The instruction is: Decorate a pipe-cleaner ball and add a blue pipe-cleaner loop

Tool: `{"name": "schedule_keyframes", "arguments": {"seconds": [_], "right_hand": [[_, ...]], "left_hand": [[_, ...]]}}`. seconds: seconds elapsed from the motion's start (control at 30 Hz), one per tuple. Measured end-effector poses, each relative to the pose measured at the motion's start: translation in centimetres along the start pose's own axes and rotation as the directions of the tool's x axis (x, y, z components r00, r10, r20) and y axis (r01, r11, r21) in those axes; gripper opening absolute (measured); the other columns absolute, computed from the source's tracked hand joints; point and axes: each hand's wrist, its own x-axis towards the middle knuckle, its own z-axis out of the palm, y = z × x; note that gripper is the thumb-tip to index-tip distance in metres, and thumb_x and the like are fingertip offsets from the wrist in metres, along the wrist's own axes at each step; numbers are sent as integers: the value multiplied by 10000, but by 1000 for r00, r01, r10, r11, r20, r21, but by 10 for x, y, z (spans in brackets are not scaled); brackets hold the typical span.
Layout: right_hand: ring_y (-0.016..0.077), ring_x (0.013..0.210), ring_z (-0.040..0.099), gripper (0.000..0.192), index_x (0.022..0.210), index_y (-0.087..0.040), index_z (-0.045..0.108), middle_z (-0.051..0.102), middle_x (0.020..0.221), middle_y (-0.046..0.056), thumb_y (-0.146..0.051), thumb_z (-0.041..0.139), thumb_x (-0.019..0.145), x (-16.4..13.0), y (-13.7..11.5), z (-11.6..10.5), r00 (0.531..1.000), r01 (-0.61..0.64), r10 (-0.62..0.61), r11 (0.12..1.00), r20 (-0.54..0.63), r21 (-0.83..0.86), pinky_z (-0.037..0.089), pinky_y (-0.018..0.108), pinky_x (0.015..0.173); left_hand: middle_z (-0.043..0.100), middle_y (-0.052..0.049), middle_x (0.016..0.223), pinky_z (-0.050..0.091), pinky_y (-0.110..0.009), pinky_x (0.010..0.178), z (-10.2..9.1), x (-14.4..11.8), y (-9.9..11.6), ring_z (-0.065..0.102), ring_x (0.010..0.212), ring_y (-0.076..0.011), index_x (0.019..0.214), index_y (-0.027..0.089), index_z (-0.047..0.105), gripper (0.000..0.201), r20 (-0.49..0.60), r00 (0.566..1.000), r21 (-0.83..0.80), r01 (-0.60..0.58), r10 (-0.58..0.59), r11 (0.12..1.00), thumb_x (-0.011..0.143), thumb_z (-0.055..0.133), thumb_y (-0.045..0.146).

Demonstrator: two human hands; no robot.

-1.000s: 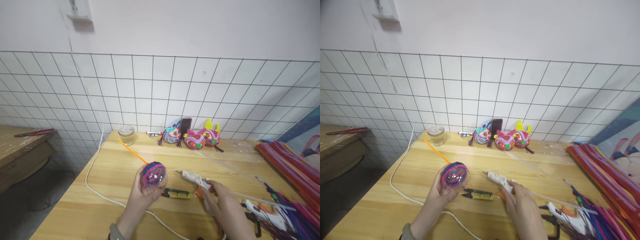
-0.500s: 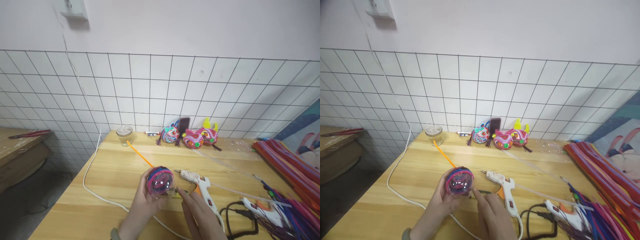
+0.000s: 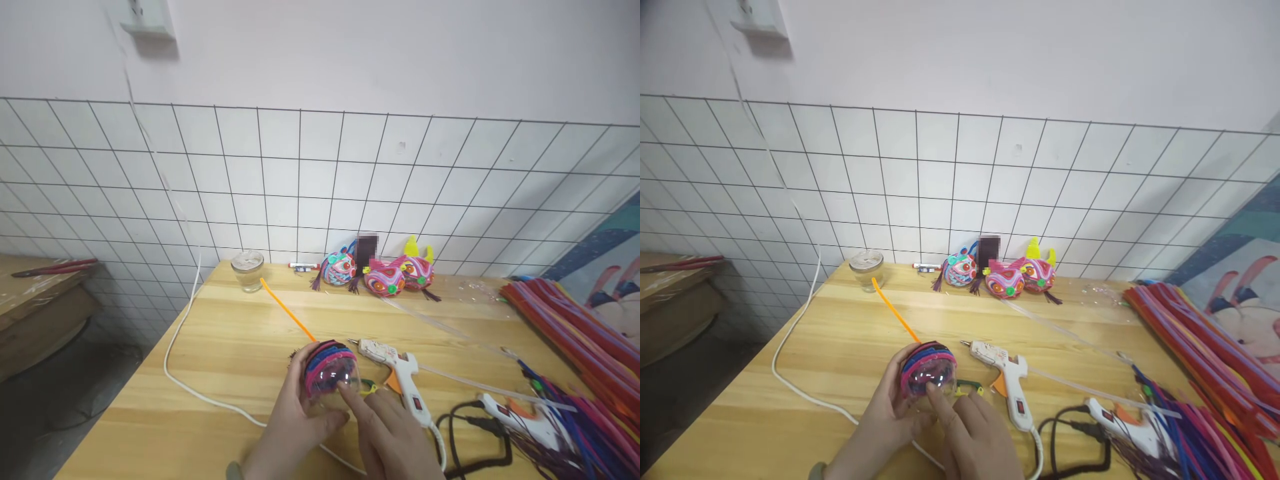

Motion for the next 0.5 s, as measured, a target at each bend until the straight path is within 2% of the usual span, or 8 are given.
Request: {"name": "schedule_keyframes", "arguments": {"seconds": [0.1,0.2,0.37,0.5], "right_hand": [[167,509,491,487,1269,-158,388,536,584,21,-43,333,799,-2,-1,0,1000,-8,8,1000,-22,0,414,254,471],[155,540,521,473,1258,-162,410,544,617,23,-46,356,802,-5,2,-5,999,-17,17,1000,32,25,424,231,481],[155,606,572,453,1270,-174,391,576,681,29,-73,352,830,-10,11,-8,977,-205,201,977,73,54,466,230,528],[156,654,600,453,1288,-196,367,610,733,33,-107,346,845,-13,14,-4,959,-272,261,957,111,96,495,238,573]], "left_hand": [[498,-105,1259,410,-360,933,-2,1,1,469,1153,-263,1188,257,399,702,15,1000,-3,-4,4,1000,596,746,108],[498,-122,1257,403,-396,934,-4,3,1,482,1137,-282,1194,246,395,691,37,999,-63,7,-4,998,608,742,130],[543,-122,1205,412,-412,915,-4,6,-5,514,1096,-300,1165,237,441,713,21,1000,-164,-17,20,986,543,784,179],[524,-139,1229,389,-441,933,-5,6,-9,494,1115,-317,1178,233,433,735,40,999,-163,-5,12,987,537,789,191]]}}
